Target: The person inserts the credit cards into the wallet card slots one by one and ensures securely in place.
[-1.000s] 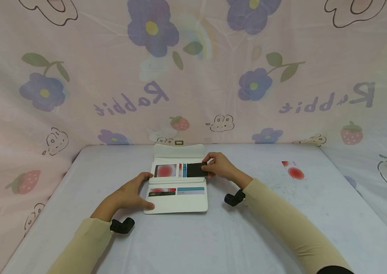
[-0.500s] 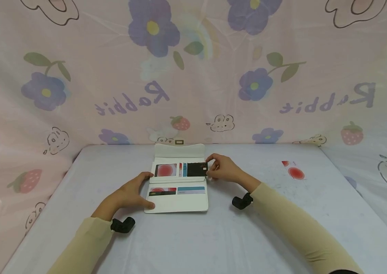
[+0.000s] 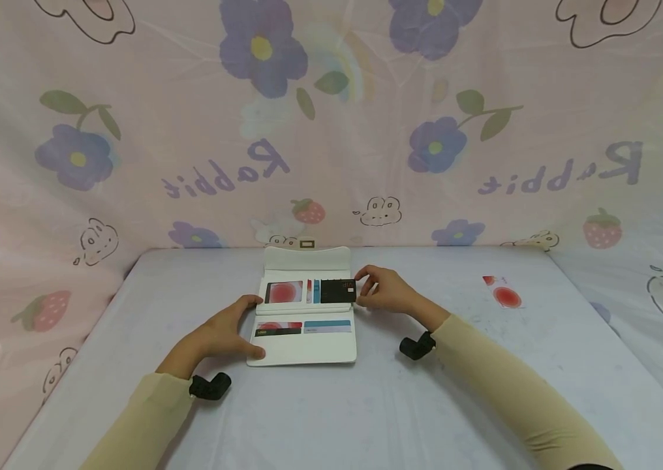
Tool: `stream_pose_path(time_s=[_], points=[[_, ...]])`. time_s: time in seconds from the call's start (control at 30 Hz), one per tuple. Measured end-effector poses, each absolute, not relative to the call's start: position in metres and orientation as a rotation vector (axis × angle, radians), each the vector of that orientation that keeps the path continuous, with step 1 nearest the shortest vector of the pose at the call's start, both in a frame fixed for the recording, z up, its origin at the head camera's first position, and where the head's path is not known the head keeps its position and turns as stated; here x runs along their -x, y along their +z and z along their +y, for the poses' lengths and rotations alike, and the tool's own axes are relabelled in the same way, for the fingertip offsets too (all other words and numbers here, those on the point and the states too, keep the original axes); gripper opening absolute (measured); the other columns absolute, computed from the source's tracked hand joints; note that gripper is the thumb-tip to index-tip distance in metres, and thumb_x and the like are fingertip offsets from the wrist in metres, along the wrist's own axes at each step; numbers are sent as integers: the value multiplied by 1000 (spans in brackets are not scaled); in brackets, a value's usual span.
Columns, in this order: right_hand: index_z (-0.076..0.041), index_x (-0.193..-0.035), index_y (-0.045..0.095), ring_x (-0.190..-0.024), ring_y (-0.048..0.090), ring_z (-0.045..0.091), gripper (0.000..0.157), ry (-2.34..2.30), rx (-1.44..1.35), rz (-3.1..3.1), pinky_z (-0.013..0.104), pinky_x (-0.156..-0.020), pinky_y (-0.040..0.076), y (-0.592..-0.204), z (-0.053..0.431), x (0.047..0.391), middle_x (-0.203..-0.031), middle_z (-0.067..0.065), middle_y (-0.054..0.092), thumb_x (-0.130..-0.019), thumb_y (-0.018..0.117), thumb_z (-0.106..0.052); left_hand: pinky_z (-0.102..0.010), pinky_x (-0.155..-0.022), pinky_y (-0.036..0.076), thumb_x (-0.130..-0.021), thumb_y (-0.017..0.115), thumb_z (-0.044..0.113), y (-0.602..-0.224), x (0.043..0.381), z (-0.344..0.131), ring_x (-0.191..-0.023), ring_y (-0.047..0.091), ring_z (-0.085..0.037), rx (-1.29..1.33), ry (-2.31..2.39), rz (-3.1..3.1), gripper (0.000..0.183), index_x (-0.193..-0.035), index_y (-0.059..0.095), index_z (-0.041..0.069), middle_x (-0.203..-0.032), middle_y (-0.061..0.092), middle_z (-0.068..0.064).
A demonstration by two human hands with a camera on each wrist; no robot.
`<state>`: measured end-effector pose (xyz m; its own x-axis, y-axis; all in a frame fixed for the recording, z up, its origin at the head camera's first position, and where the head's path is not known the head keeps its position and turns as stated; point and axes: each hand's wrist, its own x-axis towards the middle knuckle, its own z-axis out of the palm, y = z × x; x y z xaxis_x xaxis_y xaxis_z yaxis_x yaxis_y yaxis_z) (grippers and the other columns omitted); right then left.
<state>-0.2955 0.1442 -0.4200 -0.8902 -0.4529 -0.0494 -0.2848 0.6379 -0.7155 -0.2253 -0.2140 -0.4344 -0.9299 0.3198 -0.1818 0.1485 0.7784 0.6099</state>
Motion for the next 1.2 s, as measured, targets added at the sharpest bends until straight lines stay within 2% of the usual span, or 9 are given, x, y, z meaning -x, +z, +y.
stream_pose_path(time_s=[0.47,0.7,0.97,1.2], points=[[-8,-120,57,-63,61,12,43,-1053,637,2686,25,-60,52,-418,140,295,-90,5,69,-81,74,-15,-60,-112,28,-61,89,43,-434,226,-213,-142,31,-37,-354,900,2685,107,-145,30,13,-152,35,-16],[-5,-117,59,-62,58,11,41,-1026,646,2727,25,-60,50,-419,132,297,-89,5,69,-82,74,-20,-59,-113,27,-61,89,42,-432,225,-212,-142,31,-36,-324,910,2678,106,-146,30,14,-153,35,-15],[-4,-119,59,-64,56,12,43,-1007,633,2739,24,-59,49,-416,128,296,-87,3,67,-78,70,-11,-60,-112,29,-61,89,41,-431,223,-212,-141,32,-37,-329,916,2680,106,-145,31,13,-152,36,-16],[-5,-118,59,-61,55,9,42,-999,674,2750,23,-58,48,-417,125,295,-85,1,67,-80,73,-14,-59,-113,27,-61,89,42,-432,224,-213,-142,30,-36,-322,912,2675,106,-146,30,14,-153,35,-15]])
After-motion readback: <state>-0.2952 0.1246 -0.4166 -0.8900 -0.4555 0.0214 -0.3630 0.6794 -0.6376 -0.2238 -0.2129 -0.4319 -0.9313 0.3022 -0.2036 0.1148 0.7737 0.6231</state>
